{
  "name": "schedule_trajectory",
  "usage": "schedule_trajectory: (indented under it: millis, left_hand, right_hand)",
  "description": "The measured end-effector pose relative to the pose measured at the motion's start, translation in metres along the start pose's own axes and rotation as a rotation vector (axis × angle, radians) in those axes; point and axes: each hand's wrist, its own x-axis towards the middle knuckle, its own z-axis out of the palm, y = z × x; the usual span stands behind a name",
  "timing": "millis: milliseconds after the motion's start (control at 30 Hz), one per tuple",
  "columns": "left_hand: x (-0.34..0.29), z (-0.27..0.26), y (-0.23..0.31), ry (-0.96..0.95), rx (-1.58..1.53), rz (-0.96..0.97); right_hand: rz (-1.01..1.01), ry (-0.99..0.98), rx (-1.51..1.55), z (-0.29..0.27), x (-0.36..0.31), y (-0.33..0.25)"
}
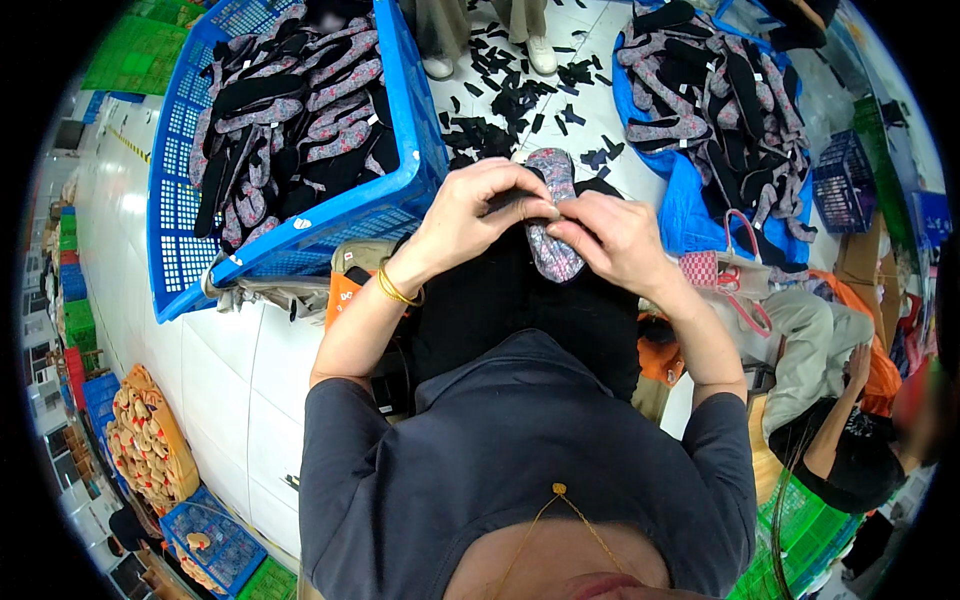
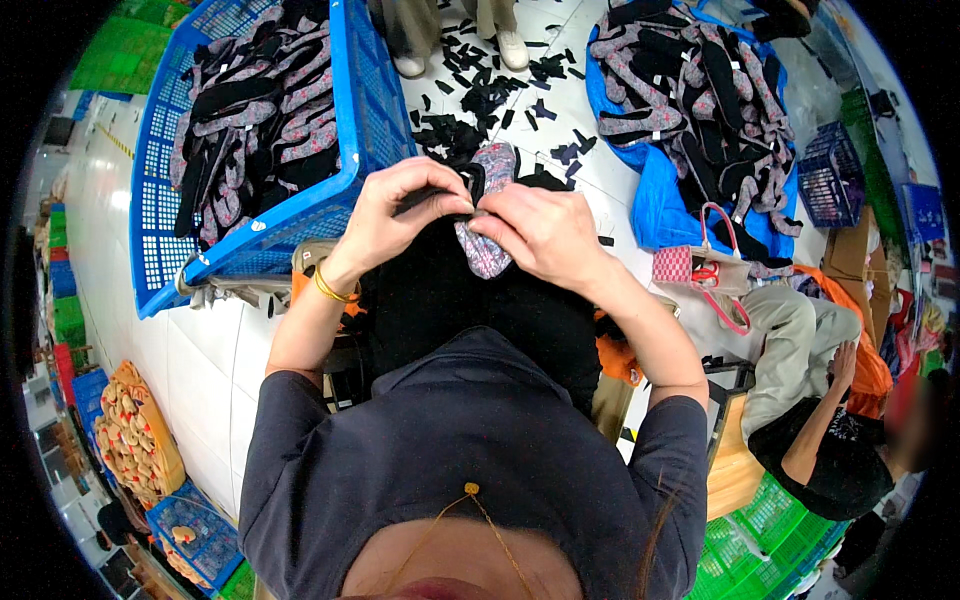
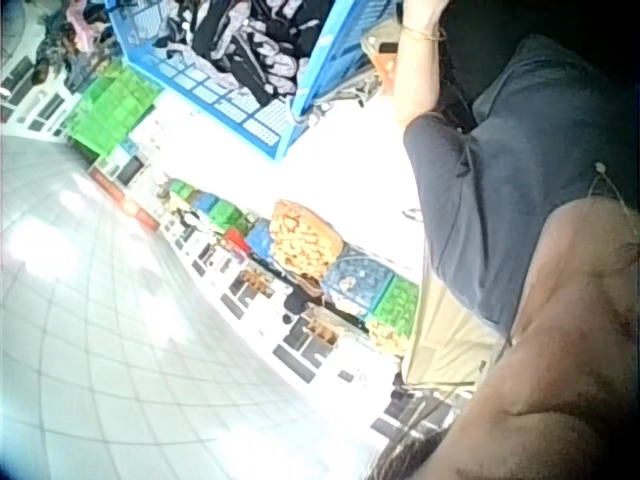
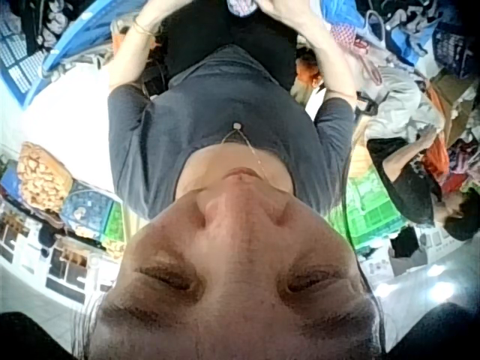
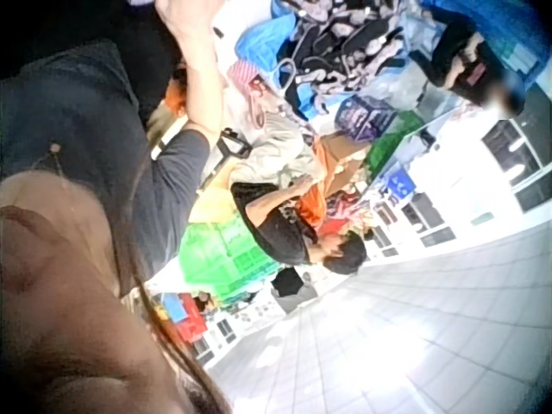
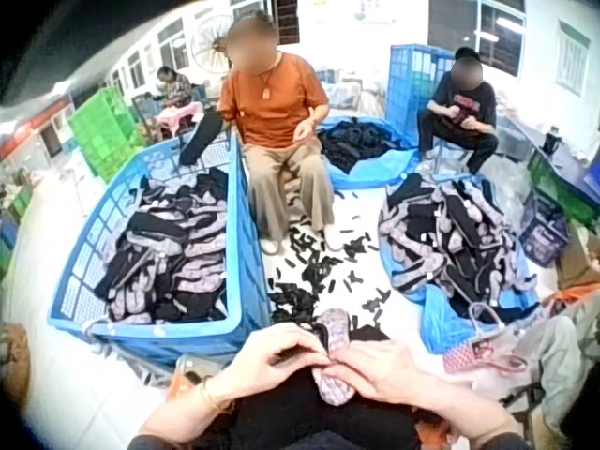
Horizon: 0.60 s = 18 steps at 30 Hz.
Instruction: The person sits on the floor and assembles floral-patterned slippers by hand. They pick up a slipper sole and a black strap from a blue basket, align the strap onto the sole, and press it down to secure it. The person repeats this process for multiple slippers, handling them one at a time.
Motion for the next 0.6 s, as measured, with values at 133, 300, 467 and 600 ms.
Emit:
schedule_trajectory:
  millis: [133,300,467,600]
  left_hand:
    - [-0.005,0.001,0.003,0.006,0.038,0.07]
    - [-0.004,-0.001,0.006,0.015,0.083,0.139]
    - [-0.026,-0.014,0.004,0.189,-0.155,-0.048]
    - [-0.059,-0.018,0.005,0.138,-0.338,-0.29]
  right_hand:
    - [-0.024,-0.002,-0.098,-0.004,0.001,-0.011]
    - [-0.056,-0.048,-0.13,-0.004,0.004,-0.006]
    - [0.296,0.003,0.143,-0.007,-0.009,0.003]
    - [0.418,-0.133,0.324,-0.002,-0.019,-0.001]
